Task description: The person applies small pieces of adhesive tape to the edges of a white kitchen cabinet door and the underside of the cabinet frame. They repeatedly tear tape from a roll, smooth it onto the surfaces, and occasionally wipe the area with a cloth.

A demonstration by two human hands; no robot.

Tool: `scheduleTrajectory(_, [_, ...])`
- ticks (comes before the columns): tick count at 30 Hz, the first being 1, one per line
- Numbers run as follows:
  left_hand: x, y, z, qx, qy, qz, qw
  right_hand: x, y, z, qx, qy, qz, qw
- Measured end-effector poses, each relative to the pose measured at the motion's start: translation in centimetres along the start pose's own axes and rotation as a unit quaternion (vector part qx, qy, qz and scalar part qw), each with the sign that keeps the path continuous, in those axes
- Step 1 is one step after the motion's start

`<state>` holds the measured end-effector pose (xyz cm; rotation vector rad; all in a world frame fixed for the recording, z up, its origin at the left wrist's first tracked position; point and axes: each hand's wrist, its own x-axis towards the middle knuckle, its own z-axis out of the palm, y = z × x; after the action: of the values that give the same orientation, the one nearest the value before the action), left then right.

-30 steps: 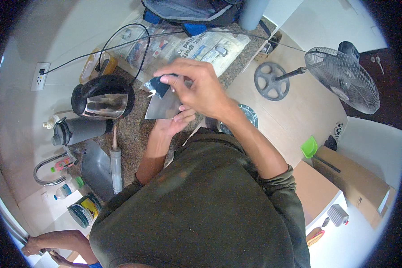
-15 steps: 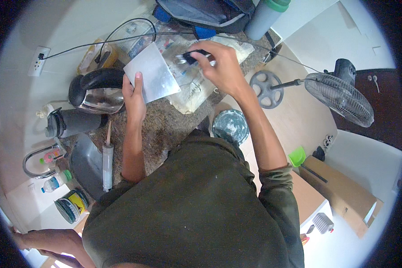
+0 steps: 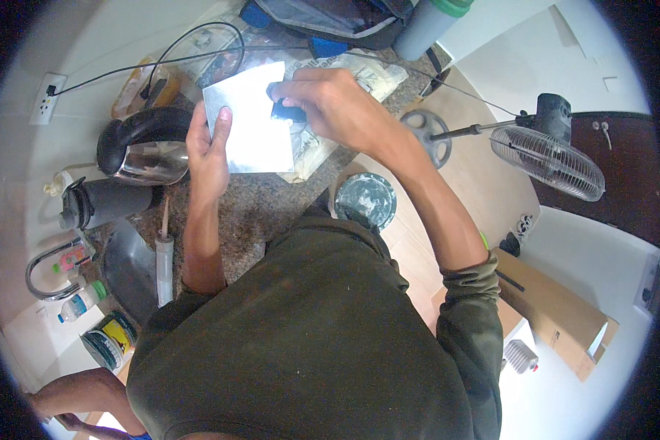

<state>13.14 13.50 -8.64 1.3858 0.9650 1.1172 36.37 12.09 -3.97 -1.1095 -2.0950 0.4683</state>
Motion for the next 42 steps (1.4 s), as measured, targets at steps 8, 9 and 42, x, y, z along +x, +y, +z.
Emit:
scheduleTrajectory(8, [0.0, 0.0, 0.6, -0.006, 0.003, -0.03, 1.0, -0.3, -0.3, -0.2, -0.025, 0.01, 0.014, 1.0])
scheduleTrajectory(9, [0.0, -0.1, 0.6, -0.005, 0.004, -0.02, 1.0, -0.4, -0.4, 0.0, -0.025, 0.007, 0.018, 0.999])
scheduleTrajectory(42, [-1.4, -2.1, 3.4, 0.379, -0.016, 0.212, 0.901, -5.1, -0.2, 8.3, 0.258, 0.223, 0.373, 0.863])
